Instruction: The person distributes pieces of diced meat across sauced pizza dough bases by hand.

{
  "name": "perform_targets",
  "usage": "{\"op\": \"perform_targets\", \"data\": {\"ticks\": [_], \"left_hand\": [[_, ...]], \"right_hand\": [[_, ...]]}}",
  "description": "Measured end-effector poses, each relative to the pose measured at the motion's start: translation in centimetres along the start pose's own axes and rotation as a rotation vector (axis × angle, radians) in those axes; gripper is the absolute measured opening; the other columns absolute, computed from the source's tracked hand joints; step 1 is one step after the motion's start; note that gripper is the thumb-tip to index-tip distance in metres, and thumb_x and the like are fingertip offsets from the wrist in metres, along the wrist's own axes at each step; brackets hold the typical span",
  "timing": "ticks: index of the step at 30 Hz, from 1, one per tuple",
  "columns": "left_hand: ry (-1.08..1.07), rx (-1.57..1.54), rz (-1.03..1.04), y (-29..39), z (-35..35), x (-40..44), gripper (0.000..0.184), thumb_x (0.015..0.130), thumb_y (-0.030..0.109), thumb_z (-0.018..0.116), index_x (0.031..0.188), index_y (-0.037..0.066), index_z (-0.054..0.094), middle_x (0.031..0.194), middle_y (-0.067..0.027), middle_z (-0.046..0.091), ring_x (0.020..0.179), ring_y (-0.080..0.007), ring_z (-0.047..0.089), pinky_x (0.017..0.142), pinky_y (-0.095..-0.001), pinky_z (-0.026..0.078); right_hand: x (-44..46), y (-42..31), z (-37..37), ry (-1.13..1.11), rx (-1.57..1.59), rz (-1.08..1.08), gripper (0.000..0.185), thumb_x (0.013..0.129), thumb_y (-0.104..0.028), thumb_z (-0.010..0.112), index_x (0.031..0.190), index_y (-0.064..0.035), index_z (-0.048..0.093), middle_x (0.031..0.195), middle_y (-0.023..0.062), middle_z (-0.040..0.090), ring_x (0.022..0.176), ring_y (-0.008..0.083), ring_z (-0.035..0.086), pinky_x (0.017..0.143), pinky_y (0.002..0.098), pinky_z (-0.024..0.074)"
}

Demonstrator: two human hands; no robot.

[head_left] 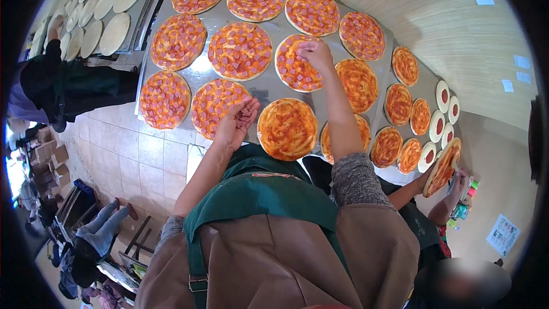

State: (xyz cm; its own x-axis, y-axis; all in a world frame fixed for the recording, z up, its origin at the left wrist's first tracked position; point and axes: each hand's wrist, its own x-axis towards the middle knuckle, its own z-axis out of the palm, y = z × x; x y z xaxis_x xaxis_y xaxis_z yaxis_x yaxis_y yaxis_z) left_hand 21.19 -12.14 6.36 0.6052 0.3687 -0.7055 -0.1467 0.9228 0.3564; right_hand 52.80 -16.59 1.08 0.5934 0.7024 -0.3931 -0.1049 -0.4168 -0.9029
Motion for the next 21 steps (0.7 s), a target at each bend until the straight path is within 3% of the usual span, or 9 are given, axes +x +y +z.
{"op": "perform_targets", "data": {"ticks": [6,9,15,18,21], "left_hand": [[-0.007,0.000,0.009,0.1,0.1,0.1,0.034,0.098,0.018,0.043,0.123,-0.003,0.051,0.119,-0.0139,0.060,0.110,-0.0200,0.059,0.093,-0.0279,0.050],[-0.011,-0.003,0.015,0.1,-0.3,0.3,0.034,0.098,0.018,0.043,0.124,-0.004,0.051,0.120,-0.0144,0.059,0.110,-0.0206,0.059,0.093,-0.0280,0.050],[0.008,-0.020,0.006,0.3,-0.2,0.0,0.035,0.098,0.018,0.043,0.125,-0.004,0.049,0.122,-0.0150,0.058,0.110,-0.0210,0.059,0.093,-0.0280,0.050],[0.003,-0.019,0.008,0.4,-0.2,0.1,0.035,0.098,0.018,0.044,0.125,-0.004,0.049,0.122,-0.0151,0.058,0.110,-0.0212,0.059,0.093,-0.0281,0.050],[-0.006,-0.037,0.018,0.5,-0.3,0.1,0.035,0.097,0.018,0.044,0.124,-0.004,0.050,0.121,-0.0150,0.059,0.109,-0.0211,0.060,0.092,-0.0281,0.050]], "right_hand": [[2.0,0.6,0.5,-0.038,-0.367,-0.069,0.013,0.076,-0.008,0.074,0.082,0.0018,0.069,0.075,0.0094,0.069,0.068,0.0128,0.066,0.062,0.0254,0.0513],[2.4,1.1,0.9,0.072,-0.535,-0.263,0.006,0.071,-0.010,0.073,0.070,-0.0048,0.069,0.066,0.0097,0.067,0.059,0.0177,0.065,0.057,0.0320,0.0497],[2.3,0.1,1.4,0.150,-0.722,-0.259,0.010,0.068,-0.012,0.074,0.069,-0.0054,0.067,0.066,0.0118,0.065,0.065,0.0264,0.064,0.061,0.0366,0.0491],[0.6,-2.5,1.3,0.172,-0.806,-0.177,0.013,0.074,-0.013,0.074,0.081,-0.0028,0.069,0.076,0.0110,0.069,0.071,0.0201,0.067,0.067,0.0334,0.0518],[2.6,-0.7,-0.2,0.229,-0.624,-0.207,0.011,0.078,-0.009,0.070,0.087,-0.0023,0.069,0.078,0.0109,0.070,0.071,0.0190,0.067,0.067,0.0321,0.0519]]}}
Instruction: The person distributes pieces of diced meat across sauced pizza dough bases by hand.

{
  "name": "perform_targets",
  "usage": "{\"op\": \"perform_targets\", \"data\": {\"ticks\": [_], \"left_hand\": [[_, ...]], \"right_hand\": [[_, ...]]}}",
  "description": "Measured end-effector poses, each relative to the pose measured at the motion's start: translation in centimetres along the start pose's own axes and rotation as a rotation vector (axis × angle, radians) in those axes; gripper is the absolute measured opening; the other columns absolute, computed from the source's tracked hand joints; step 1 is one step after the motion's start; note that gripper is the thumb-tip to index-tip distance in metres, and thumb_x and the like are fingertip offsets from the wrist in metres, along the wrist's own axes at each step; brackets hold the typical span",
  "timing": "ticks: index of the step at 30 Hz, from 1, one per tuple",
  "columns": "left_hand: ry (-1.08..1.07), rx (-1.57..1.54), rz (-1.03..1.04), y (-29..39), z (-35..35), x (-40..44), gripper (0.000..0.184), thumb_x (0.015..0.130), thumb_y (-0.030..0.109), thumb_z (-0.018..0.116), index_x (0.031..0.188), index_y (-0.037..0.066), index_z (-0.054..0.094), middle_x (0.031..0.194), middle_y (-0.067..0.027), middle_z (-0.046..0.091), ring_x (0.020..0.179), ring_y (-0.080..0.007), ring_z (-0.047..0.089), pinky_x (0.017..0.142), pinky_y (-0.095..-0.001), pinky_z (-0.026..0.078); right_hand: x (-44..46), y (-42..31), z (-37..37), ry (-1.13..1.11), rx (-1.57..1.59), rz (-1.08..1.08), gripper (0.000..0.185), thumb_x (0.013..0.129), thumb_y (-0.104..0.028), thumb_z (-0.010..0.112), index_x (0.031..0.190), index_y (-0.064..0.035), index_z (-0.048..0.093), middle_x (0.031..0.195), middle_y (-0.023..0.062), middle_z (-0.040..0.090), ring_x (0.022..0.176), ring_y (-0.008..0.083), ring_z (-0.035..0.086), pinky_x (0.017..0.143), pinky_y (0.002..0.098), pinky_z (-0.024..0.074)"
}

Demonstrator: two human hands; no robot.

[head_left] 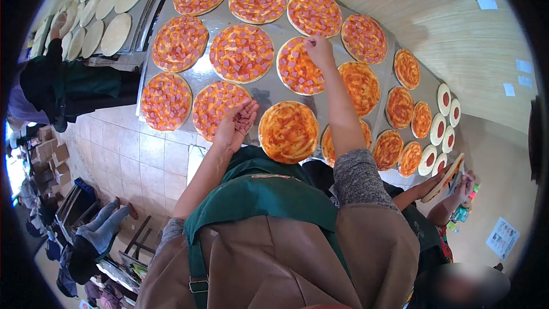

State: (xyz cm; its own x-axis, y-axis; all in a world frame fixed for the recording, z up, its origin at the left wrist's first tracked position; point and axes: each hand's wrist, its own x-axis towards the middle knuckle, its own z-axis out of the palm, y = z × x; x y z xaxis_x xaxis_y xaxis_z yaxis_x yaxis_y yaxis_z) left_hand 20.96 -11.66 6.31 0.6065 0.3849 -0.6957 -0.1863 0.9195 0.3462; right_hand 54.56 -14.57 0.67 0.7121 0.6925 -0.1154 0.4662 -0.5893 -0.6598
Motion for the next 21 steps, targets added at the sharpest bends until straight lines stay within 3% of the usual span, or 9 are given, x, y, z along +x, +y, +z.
{"op": "perform_targets", "data": {"ticks": [3,6,9,12,18,21], "left_hand": [[0.000,-0.020,-0.003,0.0,0.1,0.1,0.034,0.097,0.019,0.045,0.122,-0.004,0.052,0.119,-0.0148,0.060,0.108,-0.0210,0.061,0.091,-0.0281,0.051],[-0.002,-0.023,-0.009,-0.2,0.1,0.5,0.033,0.097,0.019,0.046,0.120,-0.004,0.053,0.118,-0.0148,0.061,0.107,-0.0210,0.061,0.091,-0.0284,0.051],[-0.017,-0.020,-0.014,-0.2,0.5,0.5,0.033,0.097,0.019,0.046,0.120,-0.004,0.054,0.118,-0.0147,0.061,0.107,-0.0210,0.061,0.091,-0.0286,0.051],[-0.032,-0.019,-0.028,-0.2,0.8,0.5,0.035,0.097,0.020,0.045,0.122,-0.004,0.052,0.119,-0.0147,0.060,0.108,-0.0211,0.060,0.093,-0.0291,0.050],[-0.103,-0.046,-0.016,-0.1,1.5,0.5,0.039,0.098,0.024,0.042,0.125,-0.004,0.049,0.121,-0.0157,0.058,0.111,-0.0227,0.058,0.096,-0.0312,0.048],[-0.120,-0.083,-0.014,0.1,2.2,0.8,0.038,0.097,0.022,0.042,0.122,-0.005,0.049,0.119,-0.0172,0.058,0.111,-0.0244,0.058,0.097,-0.0323,0.048]], "right_hand": [[0.4,1.3,-0.2,-0.073,0.343,0.094,0.011,0.081,-0.005,0.067,0.091,-0.0010,0.069,0.080,0.0107,0.070,0.071,0.0180,0.068,0.067,0.0304,0.0521],[0.7,1.1,-0.2,-0.150,0.321,0.132,0.012,0.078,-0.005,0.069,0.089,-0.0002,0.069,0.079,0.0101,0.070,0.072,0.0172,0.067,0.067,0.0291,0.0522],[1.1,1.4,0.5,-0.098,0.055,-0.003,0.014,0.074,-0.006,0.073,0.087,-0.0003,0.069,0.079,0.0111,0.070,0.073,0.0179,0.068,0.067,0.0296,0.0521],[1.3,1.3,0.9,-0.085,-0.017,0.000,0.015,0.073,-0.011,0.074,0.084,-0.0013,0.068,0.078,0.0111,0.069,0.074,0.0209,0.067,0.068,0.0323,0.0521],[0.1,-0.4,0.4,0.052,-0.358,-0.127,0.016,0.077,-0.018,0.069,0.087,-0.0049,0.068,0.081,0.0109,0.068,0.075,0.0270,0.066,0.069,0.0380,0.0510],[-3.9,-4.7,-1.4,0.060,-0.078,-0.188,0.015,0.080,-0.017,0.067,0.090,-0.0060,0.068,0.084,0.0115,0.068,0.074,0.0260,0.066,0.068,0.0363,0.0507]]}}
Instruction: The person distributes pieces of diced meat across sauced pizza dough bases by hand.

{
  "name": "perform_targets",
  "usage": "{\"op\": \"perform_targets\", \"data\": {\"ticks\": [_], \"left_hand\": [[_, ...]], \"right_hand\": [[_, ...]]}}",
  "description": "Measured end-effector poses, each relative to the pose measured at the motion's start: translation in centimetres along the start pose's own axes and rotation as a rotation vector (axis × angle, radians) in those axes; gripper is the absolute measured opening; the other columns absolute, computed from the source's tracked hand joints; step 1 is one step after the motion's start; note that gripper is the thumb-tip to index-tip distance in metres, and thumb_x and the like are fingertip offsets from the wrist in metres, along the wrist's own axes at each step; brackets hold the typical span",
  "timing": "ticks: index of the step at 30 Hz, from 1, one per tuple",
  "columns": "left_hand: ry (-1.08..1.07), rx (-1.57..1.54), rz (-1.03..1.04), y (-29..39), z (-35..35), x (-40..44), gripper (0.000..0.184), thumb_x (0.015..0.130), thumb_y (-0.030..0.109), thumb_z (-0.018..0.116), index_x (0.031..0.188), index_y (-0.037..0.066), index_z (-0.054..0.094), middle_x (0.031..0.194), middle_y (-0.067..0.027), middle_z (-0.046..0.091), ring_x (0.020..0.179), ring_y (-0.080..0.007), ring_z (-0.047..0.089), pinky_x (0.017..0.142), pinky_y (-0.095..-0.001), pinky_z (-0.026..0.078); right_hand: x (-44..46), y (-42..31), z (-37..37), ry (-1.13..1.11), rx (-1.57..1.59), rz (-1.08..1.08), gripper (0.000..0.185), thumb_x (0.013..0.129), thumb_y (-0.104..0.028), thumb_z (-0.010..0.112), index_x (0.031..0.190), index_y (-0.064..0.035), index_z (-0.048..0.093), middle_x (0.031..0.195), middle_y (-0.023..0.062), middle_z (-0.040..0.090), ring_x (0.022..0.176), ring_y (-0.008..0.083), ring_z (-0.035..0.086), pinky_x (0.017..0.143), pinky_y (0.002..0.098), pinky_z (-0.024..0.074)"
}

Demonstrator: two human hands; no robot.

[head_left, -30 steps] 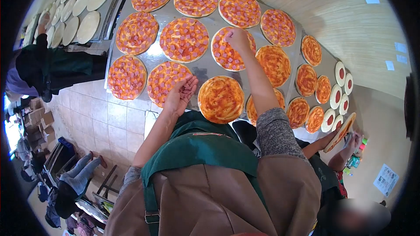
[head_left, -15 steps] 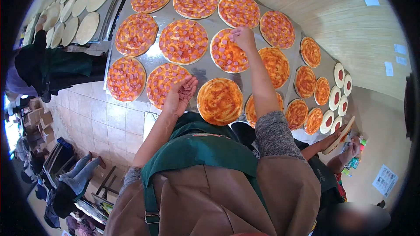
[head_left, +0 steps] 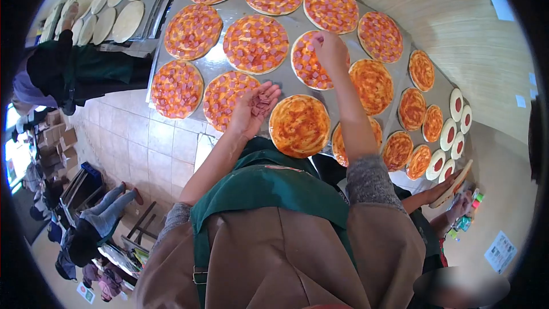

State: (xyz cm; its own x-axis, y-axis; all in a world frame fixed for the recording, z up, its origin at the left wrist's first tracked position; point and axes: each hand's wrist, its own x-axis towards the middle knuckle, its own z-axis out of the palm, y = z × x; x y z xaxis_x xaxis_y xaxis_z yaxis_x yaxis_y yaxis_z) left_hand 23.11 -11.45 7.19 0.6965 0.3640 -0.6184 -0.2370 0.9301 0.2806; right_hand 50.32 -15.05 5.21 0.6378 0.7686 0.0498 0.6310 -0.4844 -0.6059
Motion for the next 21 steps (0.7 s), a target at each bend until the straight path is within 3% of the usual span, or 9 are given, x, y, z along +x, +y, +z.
{"op": "perform_targets", "data": {"ticks": [1,5,8,11,17,21], "left_hand": [[0.001,-0.005,0.001,0.1,0.5,0.0,0.038,0.097,0.022,0.042,0.122,-0.005,0.050,0.119,-0.0168,0.059,0.110,-0.0239,0.058,0.097,-0.0325,0.048],[-0.055,-0.001,0.026,-0.2,0.1,0.5,0.037,0.098,0.022,0.041,0.122,-0.004,0.050,0.116,-0.0149,0.060,0.108,-0.0217,0.059,0.098,-0.0319,0.047],[-0.123,0.120,0.029,-0.6,-1.4,1.5,0.040,0.100,0.024,0.038,0.127,-0.002,0.049,0.118,-0.0115,0.060,0.110,-0.0192,0.058,0.101,-0.0307,0.044],[-0.080,0.212,0.012,-0.5,0.8,0.6,0.037,0.100,0.022,0.038,0.126,0.000,0.051,0.117,-0.0105,0.060,0.110,-0.0187,0.058,0.102,-0.0311,0.043],[-0.011,0.158,-0.001,-1.0,1.0,0.7,0.029,0.097,0.013,0.047,0.123,0.000,0.052,0.115,-0.0100,0.061,0.106,-0.0161,0.060,0.097,-0.0275,0.047],[-0.039,0.195,-0.002,-1.2,0.5,0.9,0.028,0.096,0.011,0.051,0.122,-0.001,0.052,0.114,-0.0110,0.061,0.105,-0.0156,0.061,0.095,-0.0258,0.049]], "right_hand": [[-1.4,-2.1,-0.5,-0.017,0.240,-0.003,0.016,0.078,-0.019,0.070,0.087,-0.0057,0.070,0.079,0.0108,0.067,0.074,0.0251,0.066,0.067,0.0355,0.0506],[-7.3,-7.4,-1.3,-0.560,0.581,-0.076,0.020,0.077,-0.017,0.072,0.091,-0.0039,0.067,0.083,0.0118,0.068,0.077,0.0234,0.067,0.069,0.0340,0.0512],[-9.9,-9.0,-0.8,-0.477,0.414,-0.184,0.022,0.078,-0.014,0.070,0.096,-0.0035,0.065,0.085,0.0130,0.068,0.079,0.0207,0.067,0.072,0.0336,0.0519],[-10.5,-8.3,-0.2,-0.423,0.419,-0.131,0.024,0.078,-0.011,0.068,0.101,-0.0031,0.064,0.086,0.0122,0.069,0.079,0.0195,0.068,0.073,0.0330,0.0522],[-10.9,-7.3,-1.1,-0.448,0.671,0.072,0.021,0.083,-0.004,0.061,0.103,-0.0012,0.063,0.089,0.0113,0.068,0.080,0.0212,0.067,0.073,0.0315,0.0514],[-11.6,-7.5,-1.6,-0.457,0.632,-0.022,0.020,0.086,-0.002,0.059,0.106,-0.0012,0.063,0.095,0.0096,0.066,0.082,0.0159,0.064,0.075,0.0287,0.0502]]}}
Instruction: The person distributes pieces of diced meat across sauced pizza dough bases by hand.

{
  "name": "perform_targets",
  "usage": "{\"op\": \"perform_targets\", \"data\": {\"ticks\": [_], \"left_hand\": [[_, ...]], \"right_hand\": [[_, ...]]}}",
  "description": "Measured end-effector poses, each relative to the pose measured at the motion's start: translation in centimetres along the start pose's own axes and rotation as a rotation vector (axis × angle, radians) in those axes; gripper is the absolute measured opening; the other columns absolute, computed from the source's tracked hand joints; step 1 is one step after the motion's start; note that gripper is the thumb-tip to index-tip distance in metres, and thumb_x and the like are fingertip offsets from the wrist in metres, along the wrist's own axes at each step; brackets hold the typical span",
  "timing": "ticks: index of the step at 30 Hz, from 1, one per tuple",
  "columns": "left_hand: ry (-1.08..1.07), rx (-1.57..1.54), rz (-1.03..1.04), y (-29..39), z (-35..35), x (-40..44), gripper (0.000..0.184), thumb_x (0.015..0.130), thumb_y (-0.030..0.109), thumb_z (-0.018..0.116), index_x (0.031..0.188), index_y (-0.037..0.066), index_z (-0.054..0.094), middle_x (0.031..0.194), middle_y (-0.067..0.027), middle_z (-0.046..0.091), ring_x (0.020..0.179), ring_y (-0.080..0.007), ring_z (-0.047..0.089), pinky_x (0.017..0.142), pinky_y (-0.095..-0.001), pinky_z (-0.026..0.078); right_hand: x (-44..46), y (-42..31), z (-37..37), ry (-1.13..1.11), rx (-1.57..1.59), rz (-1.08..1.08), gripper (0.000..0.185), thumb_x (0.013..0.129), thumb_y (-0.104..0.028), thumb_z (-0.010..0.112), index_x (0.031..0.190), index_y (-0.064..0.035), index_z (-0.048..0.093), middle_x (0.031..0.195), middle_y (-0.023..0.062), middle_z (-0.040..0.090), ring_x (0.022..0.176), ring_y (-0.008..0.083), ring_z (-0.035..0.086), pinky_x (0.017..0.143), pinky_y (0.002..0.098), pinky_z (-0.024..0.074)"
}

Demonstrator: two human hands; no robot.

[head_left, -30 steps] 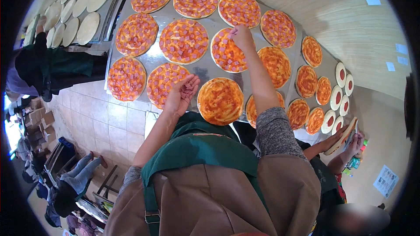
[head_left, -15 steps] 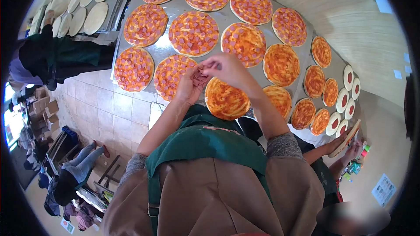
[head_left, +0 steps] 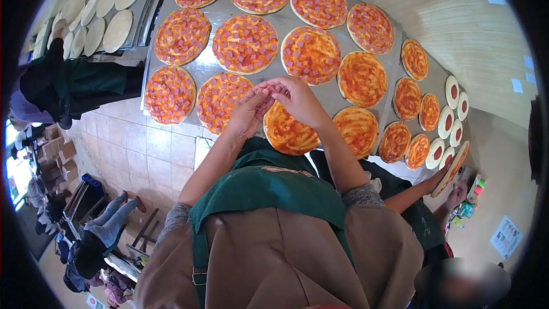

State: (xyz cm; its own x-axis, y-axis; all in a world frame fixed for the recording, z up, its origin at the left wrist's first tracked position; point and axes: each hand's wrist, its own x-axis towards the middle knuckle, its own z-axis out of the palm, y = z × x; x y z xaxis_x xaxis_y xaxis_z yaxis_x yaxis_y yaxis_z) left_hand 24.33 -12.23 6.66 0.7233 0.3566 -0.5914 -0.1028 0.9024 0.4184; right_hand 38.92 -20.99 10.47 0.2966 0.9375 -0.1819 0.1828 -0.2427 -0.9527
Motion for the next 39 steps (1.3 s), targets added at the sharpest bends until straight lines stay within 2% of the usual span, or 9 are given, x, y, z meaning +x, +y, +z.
{"op": "perform_targets", "data": {"ticks": [5,11,17,20,24,27,30,33,39], "left_hand": [[0.009,0.051,-0.014,0.1,0.5,-0.6,0.026,0.096,0.010,0.051,0.120,-0.001,0.053,0.112,-0.0115,0.062,0.103,-0.0157,0.062,0.093,-0.0255,0.050],[-0.018,0.167,-0.005,0.7,2.1,-1.0,0.026,0.094,0.009,0.054,0.118,-0.002,0.054,0.110,-0.0112,0.062,0.102,-0.0159,0.062,0.090,-0.0244,0.051],[0.033,0.006,-0.002,-0.4,-0.3,0.6,0.027,0.095,0.009,0.054,0.119,-0.003,0.053,0.107,-0.0103,0.063,0.103,-0.0183,0.062,0.090,-0.0243,0.052],[0.082,-0.004,-0.005,0.1,0.7,-0.1,0.028,0.095,0.009,0.053,0.120,-0.003,0.052,0.106,-0.0107,0.062,0.106,-0.0204,0.062,0.091,-0.0244,0.052],[0.118,-0.007,-0.021,0.0,0.6,-0.4,0.028,0.095,0.009,0.052,0.120,-0.004,0.051,0.106,-0.0113,0.062,0.108,-0.0218,0.061,0.092,-0.0244,0.052],[0.123,-0.013,-0.038,0.1,0.7,-0.7,0.027,0.095,0.009,0.052,0.119,-0.004,0.052,0.107,-0.0114,0.062,0.108,-0.0217,0.061,0.092,-0.0245,0.052],[0.131,-0.028,-0.046,-0.1,0.5,-0.9,0.026,0.095,0.009,0.053,0.118,-0.004,0.053,0.108,-0.0117,0.062,0.108,-0.0215,0.061,0.091,-0.0244,0.052],[0.145,-0.036,-0.050,-0.1,0.4,-1.0,0.025,0.095,0.008,0.053,0.117,-0.004,0.054,0.110,-0.0119,0.061,0.108,-0.0213,0.061,0.091,-0.0243,0.052],[0.172,-0.026,-0.041,0.1,-0.1,-1.0,0.026,0.095,0.009,0.053,0.117,-0.003,0.054,0.110,-0.0114,0.061,0.107,-0.0203,0.061,0.090,-0.0240,0.053]], "right_hand": [[-0.7,-0.2,-0.3,-0.014,0.069,-0.030,0.024,0.085,-0.001,0.058,0.109,-0.0040,0.063,0.097,0.0095,0.062,0.082,0.0191,0.061,0.076,0.0314,0.0485],[-1.2,-1.1,-1.0,0.005,-0.146,-0.077,0.021,0.085,-0.003,0.060,0.105,-0.0052,0.063,0.097,0.0121,0.062,0.085,0.0235,0.061,0.076,0.0322,0.0486],[-1.4,0.1,-0.2,0.221,-0.166,-0.151,0.018,0.086,-0.004,0.060,0.103,-0.0044,0.063,0.089,0.0089,0.062,0.081,0.0229,0.062,0.072,0.0322,0.0491],[-0.9,2.9,-0.4,0.308,0.091,-0.141,0.014,0.089,-0.009,0.060,0.101,-0.0036,0.064,0.081,0.0032,0.061,0.073,0.0166,0.060,0.068,0.0282,0.0485],[0.4,5.7,-4.5,0.385,0.469,0.140,0.020,0.091,-0.020,0.061,0.098,-0.0023,0.064,0.081,0.0010,0.064,0.068,0.0080,0.058,0.062,0.0208,0.0469],[1.9,5.9,-8.3,0.470,0.504,0.188,0.021,0.093,-0.020,0.059,0.094,0.0005,0.064,0.081,0.0039,0.066,0.066,0.0078,0.059,0.058,0.0206,0.0474],[4.4,10.8,-12.4,0.471,0.399,0.174,0.019,0.091,-0.018,0.062,0.092,0.0003,0.064,0.083,0.0049,0.068,0.069,0.0092,0.062,0.057,0.0208,0.0489],[6.0,11.0,-14.3,0.536,0.289,0.322,0.014,0.088,-0.012,0.064,0.087,0.0021,0.066,0.078,0.0065,0.066,0.065,0.0112,0.063,0.056,0.0211,0.0505],[8.2,13.7,-15.7,0.498,0.465,0.275,0.015,0.089,-0.003,0.059,0.097,0.0076,0.064,0.081,0.0104,0.067,0.077,0.0182,0.069,0.064,0.0232,0.0555]]}}
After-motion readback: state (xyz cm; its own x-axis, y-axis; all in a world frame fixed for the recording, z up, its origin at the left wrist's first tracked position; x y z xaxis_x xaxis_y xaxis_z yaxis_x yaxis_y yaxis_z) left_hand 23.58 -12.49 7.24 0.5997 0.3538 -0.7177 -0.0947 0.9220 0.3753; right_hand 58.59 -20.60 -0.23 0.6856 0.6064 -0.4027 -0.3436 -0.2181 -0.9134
